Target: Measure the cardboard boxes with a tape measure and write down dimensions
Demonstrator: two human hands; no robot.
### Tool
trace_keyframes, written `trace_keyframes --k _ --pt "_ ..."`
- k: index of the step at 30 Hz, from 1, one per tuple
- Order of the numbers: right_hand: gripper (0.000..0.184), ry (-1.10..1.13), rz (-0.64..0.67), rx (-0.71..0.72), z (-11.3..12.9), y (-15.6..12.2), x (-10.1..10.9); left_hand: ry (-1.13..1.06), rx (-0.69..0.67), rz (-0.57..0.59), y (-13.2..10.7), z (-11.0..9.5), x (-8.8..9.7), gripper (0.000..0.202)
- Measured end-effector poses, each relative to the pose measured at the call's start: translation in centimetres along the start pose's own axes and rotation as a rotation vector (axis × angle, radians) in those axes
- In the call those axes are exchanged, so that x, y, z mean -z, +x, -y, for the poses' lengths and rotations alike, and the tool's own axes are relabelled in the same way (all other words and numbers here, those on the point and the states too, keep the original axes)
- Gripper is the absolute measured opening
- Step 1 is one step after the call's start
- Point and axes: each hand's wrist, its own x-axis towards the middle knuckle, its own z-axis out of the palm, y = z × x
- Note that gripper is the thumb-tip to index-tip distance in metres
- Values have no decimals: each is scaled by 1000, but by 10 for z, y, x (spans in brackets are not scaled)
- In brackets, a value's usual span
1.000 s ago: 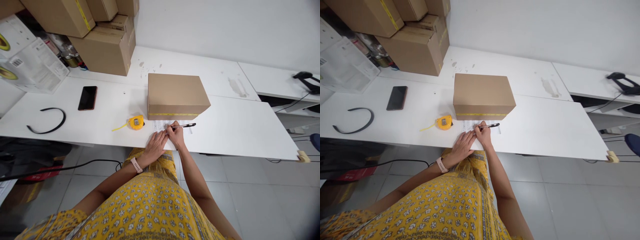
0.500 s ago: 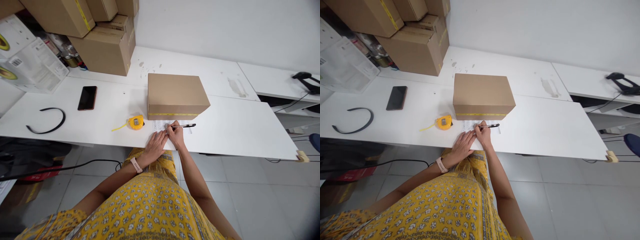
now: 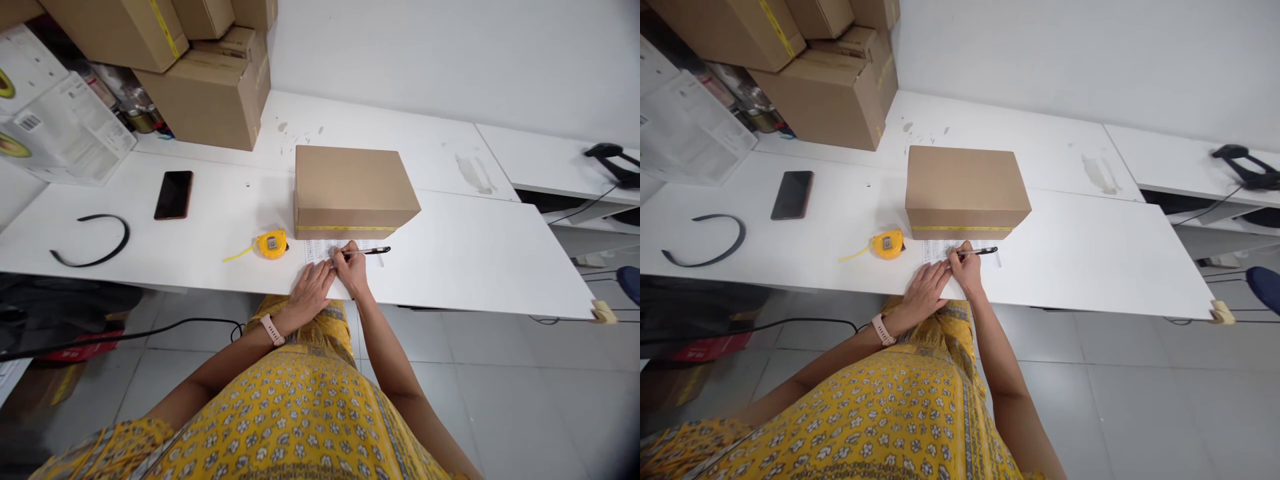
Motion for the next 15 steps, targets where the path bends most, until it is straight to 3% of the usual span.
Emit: trace_keyframes --k 15 --pt "20 34 -30 -20 4 -1 1 -23 -1 -22 0 0 0 69"
